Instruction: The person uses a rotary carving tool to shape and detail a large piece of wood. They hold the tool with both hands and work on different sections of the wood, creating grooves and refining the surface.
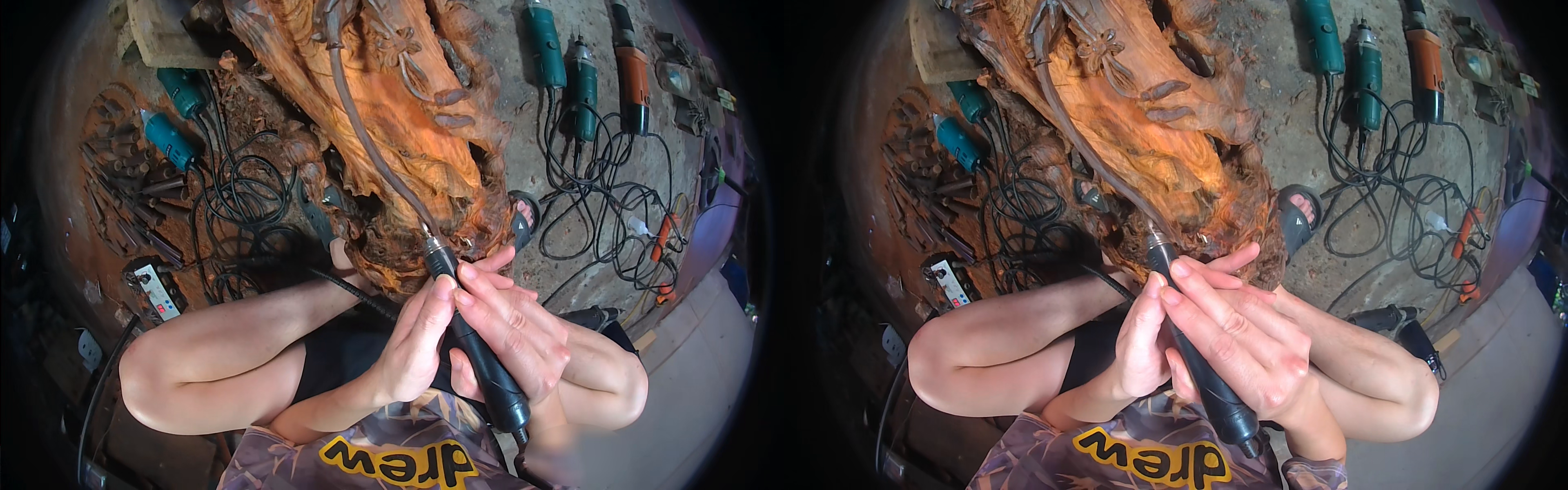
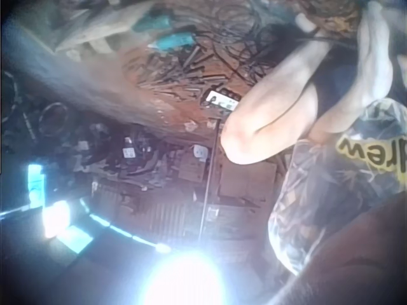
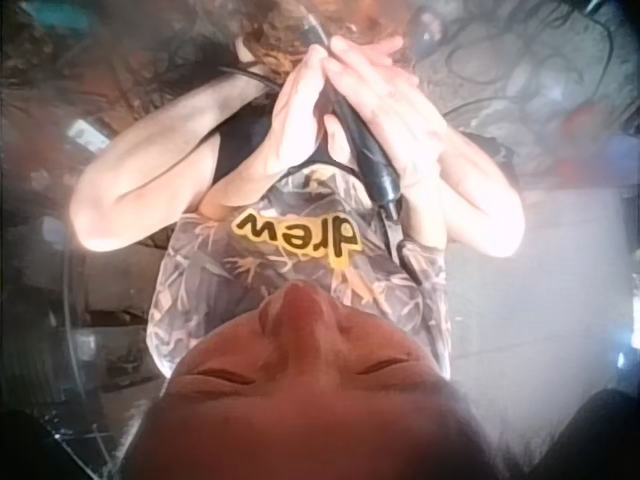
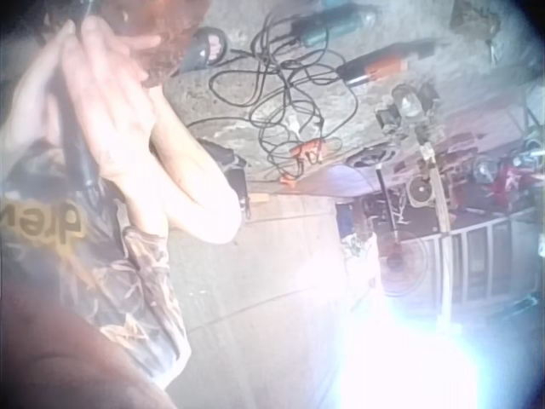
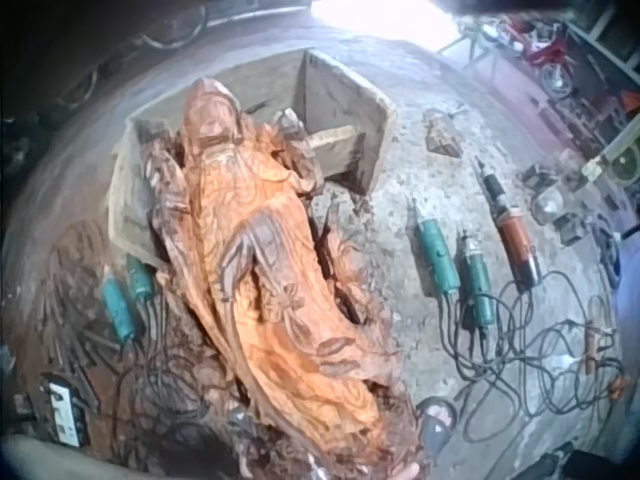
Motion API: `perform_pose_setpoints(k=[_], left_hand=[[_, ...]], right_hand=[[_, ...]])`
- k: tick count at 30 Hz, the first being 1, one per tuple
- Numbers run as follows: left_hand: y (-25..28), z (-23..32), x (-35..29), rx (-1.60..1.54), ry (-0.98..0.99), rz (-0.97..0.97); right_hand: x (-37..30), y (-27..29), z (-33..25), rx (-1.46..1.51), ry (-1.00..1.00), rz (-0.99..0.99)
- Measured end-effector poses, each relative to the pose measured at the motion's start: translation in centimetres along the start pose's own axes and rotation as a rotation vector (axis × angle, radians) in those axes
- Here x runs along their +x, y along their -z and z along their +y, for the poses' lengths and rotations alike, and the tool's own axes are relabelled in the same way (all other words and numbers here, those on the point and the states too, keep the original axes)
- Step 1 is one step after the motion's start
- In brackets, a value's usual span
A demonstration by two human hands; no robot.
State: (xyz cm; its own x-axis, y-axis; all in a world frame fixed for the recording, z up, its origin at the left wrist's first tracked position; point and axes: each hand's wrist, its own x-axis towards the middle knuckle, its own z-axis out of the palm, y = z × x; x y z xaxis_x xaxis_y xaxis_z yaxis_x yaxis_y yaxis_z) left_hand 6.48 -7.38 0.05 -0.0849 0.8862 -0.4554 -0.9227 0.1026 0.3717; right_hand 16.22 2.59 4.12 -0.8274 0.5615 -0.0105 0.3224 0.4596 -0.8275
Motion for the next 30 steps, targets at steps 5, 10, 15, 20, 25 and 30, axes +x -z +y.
perform_pose_setpoints(k=[5,10,15,20,25,30], left_hand=[[0.6,-1.2,-0.9,-0.06,0.084,0.037],[1.2,-0.8,-1.8,0.016,0.042,0.019],[1.6,0.0,-1.1,0.123,-0.011,-0.028],[1.5,0.2,-0.9,0.104,-0.009,-0.021],[1.7,-0.6,-1.3,0.076,0.082,0.053],[1.4,0.2,-1.1,0.028,0.043,-0.006]], right_hand=[[-0.8,0.1,-0.7,-0.031,-0.061,-0.042],[-2.1,-2.0,-1.3,-0.133,0.032,0.013],[-1.4,-2.8,-1.6,-0.201,0.051,0.066],[-1.1,-2.9,-1.6,-0.191,0.043,0.098],[-1.3,-2.9,-1.4,-0.171,0.018,0.095],[-0.9,-3.2,-1.5,-0.119,0.018,0.154]])
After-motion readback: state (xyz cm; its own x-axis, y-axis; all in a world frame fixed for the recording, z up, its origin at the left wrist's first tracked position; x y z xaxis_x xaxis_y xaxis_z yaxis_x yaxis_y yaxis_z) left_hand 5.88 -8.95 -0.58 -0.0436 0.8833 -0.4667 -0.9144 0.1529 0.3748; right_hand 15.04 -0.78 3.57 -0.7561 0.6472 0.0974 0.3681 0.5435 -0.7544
